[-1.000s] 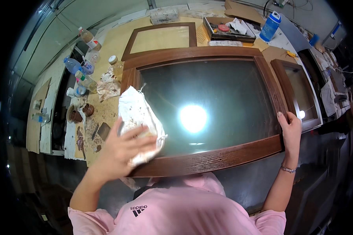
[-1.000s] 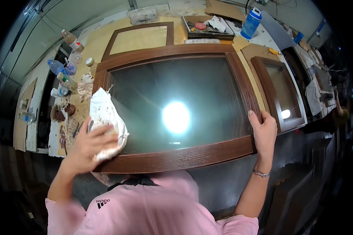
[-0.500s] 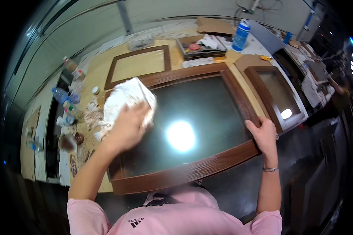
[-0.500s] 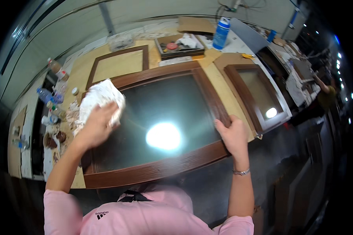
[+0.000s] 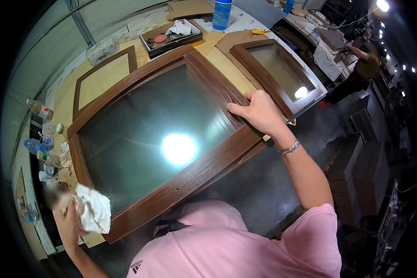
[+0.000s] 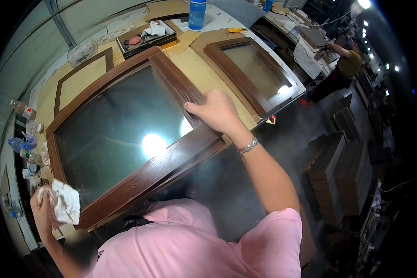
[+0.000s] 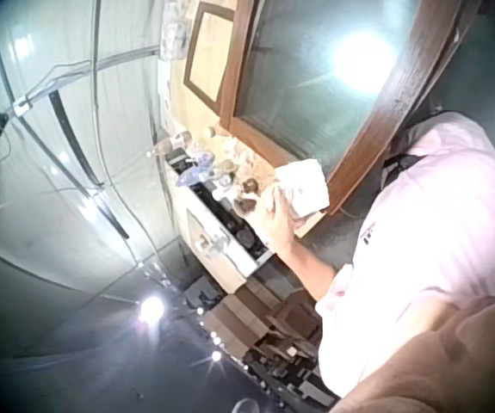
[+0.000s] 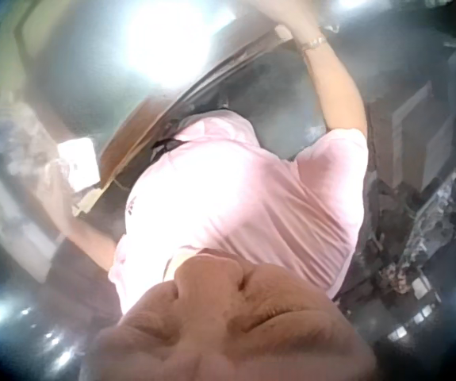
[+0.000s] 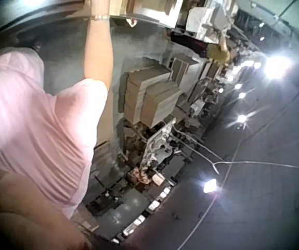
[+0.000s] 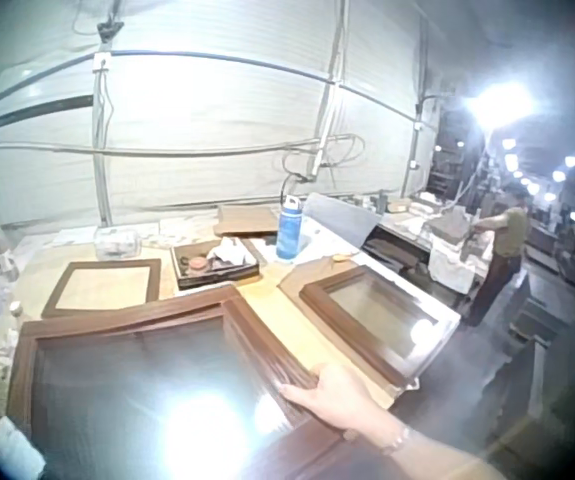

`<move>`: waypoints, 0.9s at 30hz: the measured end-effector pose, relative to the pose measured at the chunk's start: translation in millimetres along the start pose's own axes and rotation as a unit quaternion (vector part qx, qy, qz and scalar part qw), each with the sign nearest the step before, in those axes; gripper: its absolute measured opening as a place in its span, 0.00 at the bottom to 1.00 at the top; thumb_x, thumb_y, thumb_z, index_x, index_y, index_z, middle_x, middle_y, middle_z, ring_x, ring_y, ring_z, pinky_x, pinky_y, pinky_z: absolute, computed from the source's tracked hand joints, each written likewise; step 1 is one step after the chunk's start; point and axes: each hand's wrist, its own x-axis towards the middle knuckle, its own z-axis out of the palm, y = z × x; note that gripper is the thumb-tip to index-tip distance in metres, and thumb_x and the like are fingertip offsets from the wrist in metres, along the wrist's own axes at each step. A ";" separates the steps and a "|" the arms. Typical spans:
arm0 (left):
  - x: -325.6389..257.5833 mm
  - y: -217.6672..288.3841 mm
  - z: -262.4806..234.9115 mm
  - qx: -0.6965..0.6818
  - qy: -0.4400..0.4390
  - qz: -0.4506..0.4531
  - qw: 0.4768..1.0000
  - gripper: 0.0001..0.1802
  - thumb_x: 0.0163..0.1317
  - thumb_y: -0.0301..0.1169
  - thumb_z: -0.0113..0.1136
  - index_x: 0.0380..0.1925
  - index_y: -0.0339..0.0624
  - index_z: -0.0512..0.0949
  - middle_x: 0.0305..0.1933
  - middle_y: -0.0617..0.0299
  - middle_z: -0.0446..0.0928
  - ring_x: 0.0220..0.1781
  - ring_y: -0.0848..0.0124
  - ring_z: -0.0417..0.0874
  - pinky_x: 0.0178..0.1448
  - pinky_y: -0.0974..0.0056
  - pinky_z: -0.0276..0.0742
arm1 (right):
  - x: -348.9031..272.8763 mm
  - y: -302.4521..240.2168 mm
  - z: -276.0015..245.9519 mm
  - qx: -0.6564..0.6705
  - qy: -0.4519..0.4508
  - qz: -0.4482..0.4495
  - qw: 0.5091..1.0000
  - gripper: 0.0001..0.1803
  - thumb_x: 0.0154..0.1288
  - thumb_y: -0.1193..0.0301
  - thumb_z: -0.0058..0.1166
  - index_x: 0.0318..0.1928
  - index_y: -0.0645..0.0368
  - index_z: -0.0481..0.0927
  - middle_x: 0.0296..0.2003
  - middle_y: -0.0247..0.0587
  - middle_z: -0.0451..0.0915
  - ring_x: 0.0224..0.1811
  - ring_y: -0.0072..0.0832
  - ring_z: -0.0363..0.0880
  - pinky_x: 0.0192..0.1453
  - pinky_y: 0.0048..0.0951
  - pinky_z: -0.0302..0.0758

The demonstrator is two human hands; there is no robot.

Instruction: The person cleans a glass and wood cabinet door by wiping the glass with a cloth, using a scraper tool to remove debris from the wooden frame, and applying a liquid from a bottle.

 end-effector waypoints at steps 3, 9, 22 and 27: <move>-42.4 -25.5 6.0 0.045 -0.014 -0.034 0.998 0.08 0.73 0.27 0.53 0.35 0.35 0.79 0.28 0.73 0.72 0.31 0.82 0.68 0.34 0.71 0.64 | 8.0 -2.7 -2.0 -0.022 -0.014 0.017 1.000 0.31 0.55 0.54 0.69 0.20 0.74 0.74 0.13 0.46 0.66 0.19 0.23 0.68 0.27 0.36 0.70; -99.4 -25.6 39.5 -0.089 0.073 -0.114 0.987 0.10 0.73 0.30 0.58 0.42 0.31 0.76 0.34 0.66 0.74 0.36 0.79 0.70 0.41 0.71 0.68 | 30.1 9.3 0.4 0.054 -0.084 0.026 0.995 0.30 0.55 0.52 0.68 0.36 0.74 0.83 0.28 0.59 0.83 0.31 0.42 0.85 0.38 0.41 0.78; -129.5 21.3 93.6 -0.074 0.134 -0.106 0.983 0.08 0.66 0.20 0.59 0.44 0.34 0.72 0.32 0.67 0.72 0.33 0.80 0.69 0.38 0.70 0.69 | 25.5 15.1 2.7 0.328 -0.181 0.109 0.921 0.15 0.66 0.66 0.65 0.39 0.70 0.83 0.32 0.35 0.84 0.31 0.18 0.79 0.35 0.25 0.75; -131.1 17.3 103.7 -0.279 0.195 -0.127 0.932 0.15 0.61 0.16 0.61 0.47 0.36 0.73 0.37 0.67 0.75 0.36 0.80 0.74 0.44 0.71 0.73 | 24.9 22.4 -0.6 0.310 -0.197 0.110 0.924 0.15 0.68 0.66 0.64 0.40 0.70 0.83 0.32 0.34 0.83 0.31 0.17 0.78 0.36 0.24 0.74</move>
